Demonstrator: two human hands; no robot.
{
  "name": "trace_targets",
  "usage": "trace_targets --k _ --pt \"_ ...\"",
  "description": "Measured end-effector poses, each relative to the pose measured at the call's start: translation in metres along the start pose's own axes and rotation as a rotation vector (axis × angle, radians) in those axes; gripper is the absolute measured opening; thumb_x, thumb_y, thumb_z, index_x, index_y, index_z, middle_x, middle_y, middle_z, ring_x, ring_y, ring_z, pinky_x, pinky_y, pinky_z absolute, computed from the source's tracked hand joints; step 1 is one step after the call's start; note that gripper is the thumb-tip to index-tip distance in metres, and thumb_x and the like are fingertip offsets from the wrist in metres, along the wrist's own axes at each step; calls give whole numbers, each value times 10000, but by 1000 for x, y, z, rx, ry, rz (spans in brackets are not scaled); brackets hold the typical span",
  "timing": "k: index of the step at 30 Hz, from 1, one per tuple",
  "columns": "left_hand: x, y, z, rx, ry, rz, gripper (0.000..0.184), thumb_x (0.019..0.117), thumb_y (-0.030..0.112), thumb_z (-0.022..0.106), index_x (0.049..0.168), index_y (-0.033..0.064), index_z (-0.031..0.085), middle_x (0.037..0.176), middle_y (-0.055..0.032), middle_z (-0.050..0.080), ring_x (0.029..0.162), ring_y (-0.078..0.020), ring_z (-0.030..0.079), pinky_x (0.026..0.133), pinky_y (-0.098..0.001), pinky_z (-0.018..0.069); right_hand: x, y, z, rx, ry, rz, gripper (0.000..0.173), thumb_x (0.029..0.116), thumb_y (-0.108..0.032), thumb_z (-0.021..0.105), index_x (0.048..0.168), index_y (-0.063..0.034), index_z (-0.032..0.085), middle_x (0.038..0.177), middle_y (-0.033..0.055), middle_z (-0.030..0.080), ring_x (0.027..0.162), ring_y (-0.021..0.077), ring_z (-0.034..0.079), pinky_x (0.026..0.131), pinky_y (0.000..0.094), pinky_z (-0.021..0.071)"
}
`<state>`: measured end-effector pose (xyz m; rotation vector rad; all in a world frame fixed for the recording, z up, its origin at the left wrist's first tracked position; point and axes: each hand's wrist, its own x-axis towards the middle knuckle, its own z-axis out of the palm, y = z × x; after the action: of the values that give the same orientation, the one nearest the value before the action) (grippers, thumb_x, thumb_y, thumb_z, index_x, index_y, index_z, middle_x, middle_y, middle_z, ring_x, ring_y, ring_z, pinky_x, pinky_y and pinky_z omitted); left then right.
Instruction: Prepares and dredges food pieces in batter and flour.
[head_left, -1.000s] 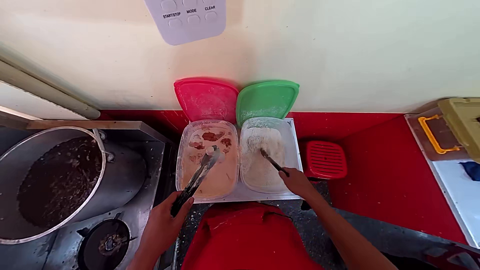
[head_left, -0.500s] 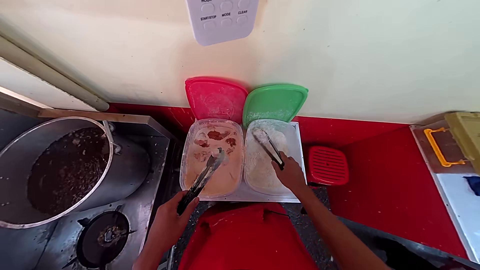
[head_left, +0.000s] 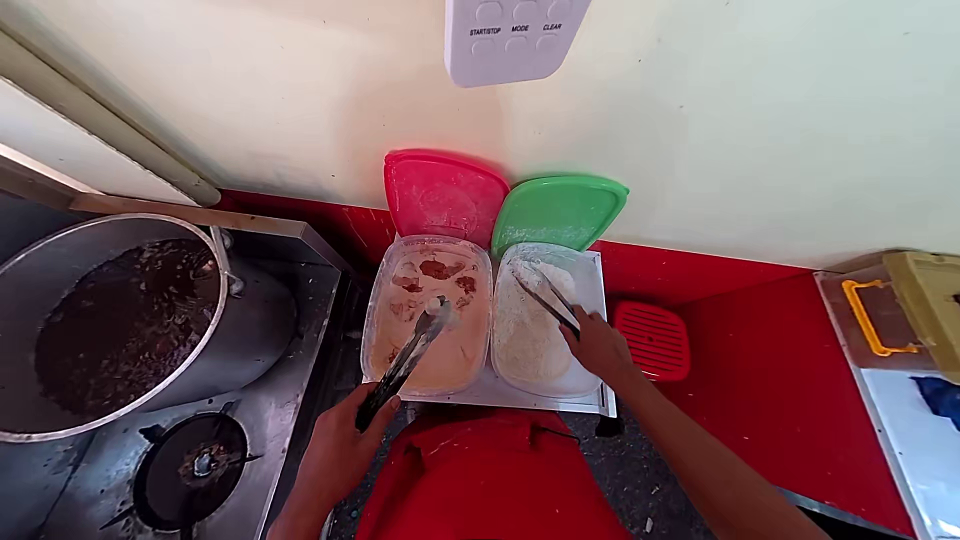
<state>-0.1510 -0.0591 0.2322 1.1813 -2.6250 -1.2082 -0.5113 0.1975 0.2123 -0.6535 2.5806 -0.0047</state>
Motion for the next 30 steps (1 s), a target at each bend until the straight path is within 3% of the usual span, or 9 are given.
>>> trace_targets --k 3,6,11,15,21,23,25,27,30 --pt "1 2 -3 18 1 14 505 927 658 553 1127 222 710 780 83 670 647 -38 620 587 -290 542 40 -23 -18 -124 -19 -94 475 1062 -449 481 1419 -146 563 1196 214 671 988 419 701 778 619 568" --pt "1 1 -8 7 27 35 514 931 662 558 1127 212 712 765 85 663 628 -29 607 568 -273 532 30 -4 -21 -133 74 -192 440 1068 -431 480 1417 -183 579 1096 179 693 883 387 710 688 591 574" --pt "3 -6 -4 -2 43 26 516 933 655 552 1130 206 713 765 78 665 631 -40 611 576 -291 536 -10 45 -24 -37 79 -140 490 1075 -452 469 1517 -242 508 1127 149 689 960 357 701 779 583 573" --pt "14 1 -15 46 9 25 526 926 673 543 1138 222 712 789 71 672 662 -52 624 603 -308 545 -24 68 -19 35 96 -118 483 1074 -459 470 1504 -244 520 1093 142 696 967 340 701 805 575 573" --pt "28 41 -21 62 -45 156 497 934 679 532 1123 257 713 796 100 674 673 -27 624 607 -291 547 -53 97 -14 95 129 -59 515 1073 -517 415 1522 -283 506 1137 124 702 975 335 704 816 599 569" --pt "31 65 -24 47 -104 195 497 939 689 524 1128 271 715 817 111 684 694 -17 634 619 -282 553 -63 109 -15 153 197 -59 514 1070 -513 423 1505 -264 534 1125 132 716 961 337 708 820 603 569" --pt "38 97 -25 63 -241 191 474 957 664 528 1136 265 712 854 82 689 741 -61 650 667 -337 570 -74 118 -20 196 288 -70 515 1066 -500 442 1479 -219 571 1091 140 725 929 338 712 801 601 574" --pt "55 130 -13 85 -435 124 441 996 573 562 1153 187 705 899 -18 686 805 -170 661 749 -446 565 -82 125 -28 202 346 -75 529 1062 -510 443 1471 -205 583 1070 140 729 912 333 715 788 595 577" --pt "98 157 43 179 -644 66 463 1024 487 576 1106 48 700 916 -141 670 862 -294 654 811 -536 534 -86 125 -41 203 351 -73 522 1064 -499 449 1472 -201 579 1074 138 728 922 339 713 795 610 570"
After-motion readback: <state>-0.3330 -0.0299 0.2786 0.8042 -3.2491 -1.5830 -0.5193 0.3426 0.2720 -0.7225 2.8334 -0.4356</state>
